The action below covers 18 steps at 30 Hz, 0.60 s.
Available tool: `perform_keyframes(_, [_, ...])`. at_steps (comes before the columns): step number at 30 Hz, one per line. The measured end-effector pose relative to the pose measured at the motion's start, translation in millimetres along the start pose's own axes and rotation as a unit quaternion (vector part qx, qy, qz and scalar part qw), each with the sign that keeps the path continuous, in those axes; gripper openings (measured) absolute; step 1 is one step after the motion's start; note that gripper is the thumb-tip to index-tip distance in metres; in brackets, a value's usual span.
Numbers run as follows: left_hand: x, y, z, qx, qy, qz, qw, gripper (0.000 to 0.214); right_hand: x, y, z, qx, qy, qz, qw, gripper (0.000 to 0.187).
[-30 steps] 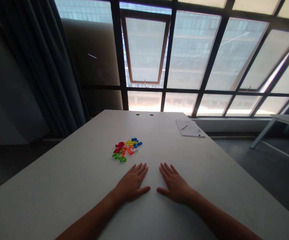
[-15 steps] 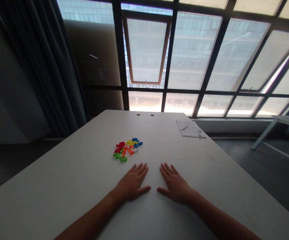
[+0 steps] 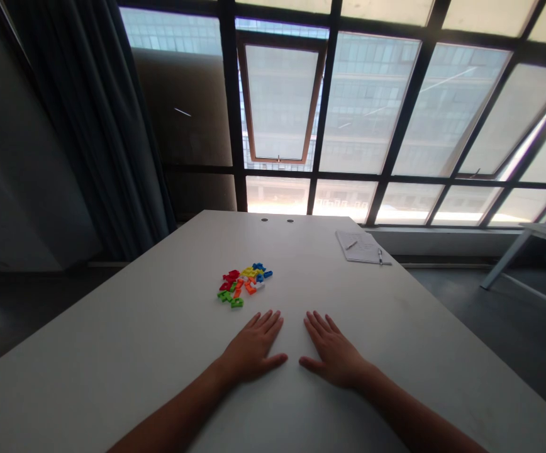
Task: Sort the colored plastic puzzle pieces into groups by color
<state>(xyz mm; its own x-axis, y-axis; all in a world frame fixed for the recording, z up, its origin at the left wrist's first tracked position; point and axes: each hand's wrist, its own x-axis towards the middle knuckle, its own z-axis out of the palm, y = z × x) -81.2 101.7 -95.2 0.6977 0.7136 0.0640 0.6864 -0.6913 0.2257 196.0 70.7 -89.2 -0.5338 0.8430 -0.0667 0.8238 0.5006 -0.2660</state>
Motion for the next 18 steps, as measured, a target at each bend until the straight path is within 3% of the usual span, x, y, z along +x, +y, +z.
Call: perform_keyframes(18, [1.6,0.3,-0.5,-0.001,-0.007,-0.007,1.0,0.087,-0.6,-5.3,-7.2,0.003,-0.006,0.01,1.0,0.1])
